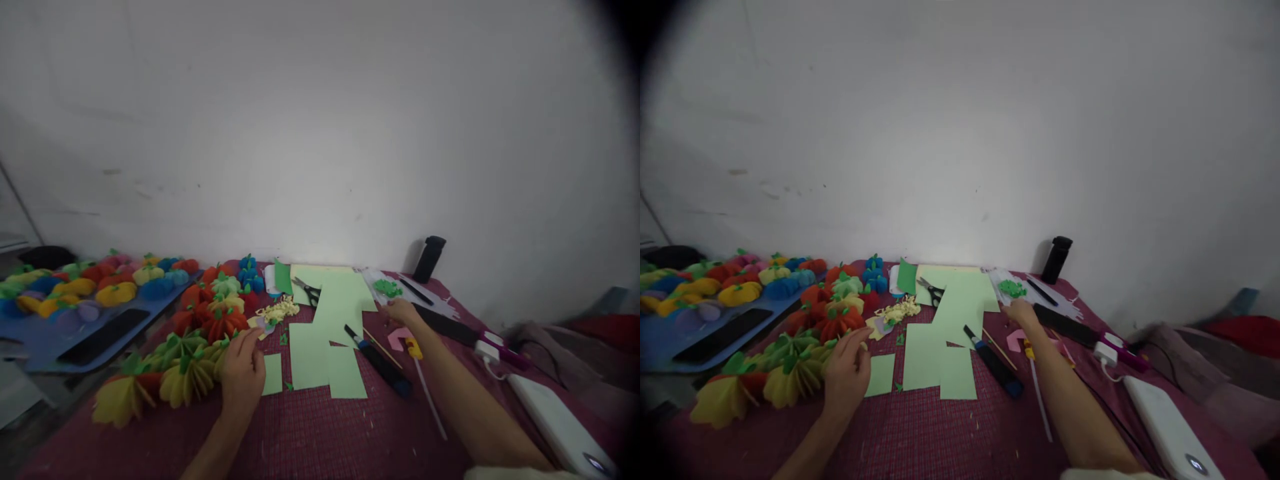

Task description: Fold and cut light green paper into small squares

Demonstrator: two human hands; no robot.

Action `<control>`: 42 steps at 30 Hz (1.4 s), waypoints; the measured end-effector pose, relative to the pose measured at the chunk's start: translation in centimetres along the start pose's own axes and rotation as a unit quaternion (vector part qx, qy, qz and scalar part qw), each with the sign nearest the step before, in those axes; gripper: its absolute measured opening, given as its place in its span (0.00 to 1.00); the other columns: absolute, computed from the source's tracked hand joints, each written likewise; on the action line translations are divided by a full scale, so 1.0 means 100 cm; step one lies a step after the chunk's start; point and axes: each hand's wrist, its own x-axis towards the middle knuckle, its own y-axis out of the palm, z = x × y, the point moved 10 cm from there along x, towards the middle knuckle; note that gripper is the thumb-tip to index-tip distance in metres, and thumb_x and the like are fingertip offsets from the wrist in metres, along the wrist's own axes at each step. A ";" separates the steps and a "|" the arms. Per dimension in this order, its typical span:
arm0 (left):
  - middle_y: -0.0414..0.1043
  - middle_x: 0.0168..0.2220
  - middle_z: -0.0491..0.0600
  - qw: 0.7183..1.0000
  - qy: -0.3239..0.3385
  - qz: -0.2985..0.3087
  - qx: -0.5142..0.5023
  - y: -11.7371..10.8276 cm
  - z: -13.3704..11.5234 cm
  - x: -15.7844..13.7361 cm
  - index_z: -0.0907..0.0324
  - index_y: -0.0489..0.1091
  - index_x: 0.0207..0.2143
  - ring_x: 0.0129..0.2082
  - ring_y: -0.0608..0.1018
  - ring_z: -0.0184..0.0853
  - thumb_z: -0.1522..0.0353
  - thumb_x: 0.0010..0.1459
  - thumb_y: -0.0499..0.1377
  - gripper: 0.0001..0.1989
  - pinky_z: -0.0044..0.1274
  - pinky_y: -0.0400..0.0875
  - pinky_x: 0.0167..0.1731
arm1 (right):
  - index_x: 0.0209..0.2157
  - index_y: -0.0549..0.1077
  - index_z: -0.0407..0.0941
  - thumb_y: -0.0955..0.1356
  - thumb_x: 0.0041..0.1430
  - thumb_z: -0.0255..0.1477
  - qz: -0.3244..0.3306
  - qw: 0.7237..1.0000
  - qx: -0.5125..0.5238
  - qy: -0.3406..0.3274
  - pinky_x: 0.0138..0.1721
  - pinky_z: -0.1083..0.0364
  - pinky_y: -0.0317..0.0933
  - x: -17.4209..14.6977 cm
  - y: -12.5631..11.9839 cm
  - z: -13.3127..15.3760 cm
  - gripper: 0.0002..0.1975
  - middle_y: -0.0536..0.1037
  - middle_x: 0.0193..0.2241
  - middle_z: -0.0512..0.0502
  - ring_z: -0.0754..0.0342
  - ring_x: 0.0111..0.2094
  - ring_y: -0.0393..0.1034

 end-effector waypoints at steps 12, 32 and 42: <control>0.64 0.51 0.53 0.953 0.120 0.265 0.088 0.051 -0.033 -0.035 0.63 0.61 0.50 0.51 0.65 0.36 0.77 0.54 0.44 0.21 0.31 0.58 0.50 | 0.39 0.71 0.44 0.59 0.56 0.27 0.053 0.945 0.052 -0.317 0.41 0.57 0.54 -0.201 0.042 0.159 0.13 0.74 0.36 0.44 0.51 0.39 0.65; 0.41 0.61 0.51 0.893 0.113 0.433 0.044 0.053 -0.026 -0.088 0.61 0.42 0.59 0.60 0.46 0.37 0.52 0.55 0.43 0.35 0.33 0.41 0.56 | 0.31 0.72 0.41 0.59 0.56 0.23 0.028 0.929 -0.067 -0.363 0.35 0.57 0.54 -0.210 0.111 0.208 0.10 0.72 0.31 0.43 0.52 0.35 0.63; 0.43 0.60 0.54 0.891 0.095 0.443 0.038 0.048 -0.027 -0.086 0.59 0.46 0.59 0.60 0.45 0.39 0.49 0.54 0.41 0.34 0.34 0.40 0.56 | 0.33 0.73 0.42 0.59 0.55 0.26 0.022 0.967 0.062 -0.244 0.32 0.60 0.53 -0.124 0.076 0.203 0.12 0.76 0.30 0.44 0.55 0.33 0.68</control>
